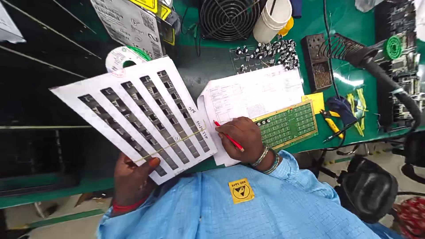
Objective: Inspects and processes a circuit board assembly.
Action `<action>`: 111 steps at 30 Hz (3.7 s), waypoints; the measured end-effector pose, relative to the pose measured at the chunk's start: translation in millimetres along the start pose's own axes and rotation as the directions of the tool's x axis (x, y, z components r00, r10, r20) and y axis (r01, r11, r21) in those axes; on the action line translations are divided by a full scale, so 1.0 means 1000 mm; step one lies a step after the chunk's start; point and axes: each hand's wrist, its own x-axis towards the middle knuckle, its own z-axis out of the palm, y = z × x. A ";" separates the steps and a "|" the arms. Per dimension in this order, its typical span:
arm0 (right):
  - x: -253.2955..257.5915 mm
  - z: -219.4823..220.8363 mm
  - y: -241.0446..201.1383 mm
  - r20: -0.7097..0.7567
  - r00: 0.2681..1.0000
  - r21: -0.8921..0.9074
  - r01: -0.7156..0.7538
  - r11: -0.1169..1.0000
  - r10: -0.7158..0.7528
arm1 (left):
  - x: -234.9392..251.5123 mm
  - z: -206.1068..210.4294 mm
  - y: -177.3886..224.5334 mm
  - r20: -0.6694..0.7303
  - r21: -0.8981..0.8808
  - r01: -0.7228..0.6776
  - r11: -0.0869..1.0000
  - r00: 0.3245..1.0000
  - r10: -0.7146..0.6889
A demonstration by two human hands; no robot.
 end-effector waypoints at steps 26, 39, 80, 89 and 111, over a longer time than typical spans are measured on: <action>-0.021 -0.011 -0.027 0.067 0.991 -0.166 0.126 0.978 -0.116 | -0.002 0.008 0.007 -0.088 0.087 0.034 0.996 0.996 -0.027; -0.035 -0.017 -0.027 -0.039 0.929 0.026 0.370 0.929 -0.369 | -0.002 0.006 0.004 -0.071 0.036 0.012 0.999 0.997 -0.010; -0.016 -0.030 -0.018 -0.031 0.999 0.079 -0.006 0.997 0.008 | 0.004 0.001 0.000 0.033 -0.110 0.094 0.989 0.995 -0.091; 0.009 -0.028 -0.010 -0.092 0.990 0.230 -0.080 0.970 0.103 | 0.006 0.000 -0.002 0.062 -0.137 0.077 0.988 0.996 -0.069; 0.015 0.003 0.002 -0.128 0.940 0.266 -0.275 0.924 0.316 | 0.003 0.002 -0.001 0.041 -0.108 -0.022 0.994 0.999 0.027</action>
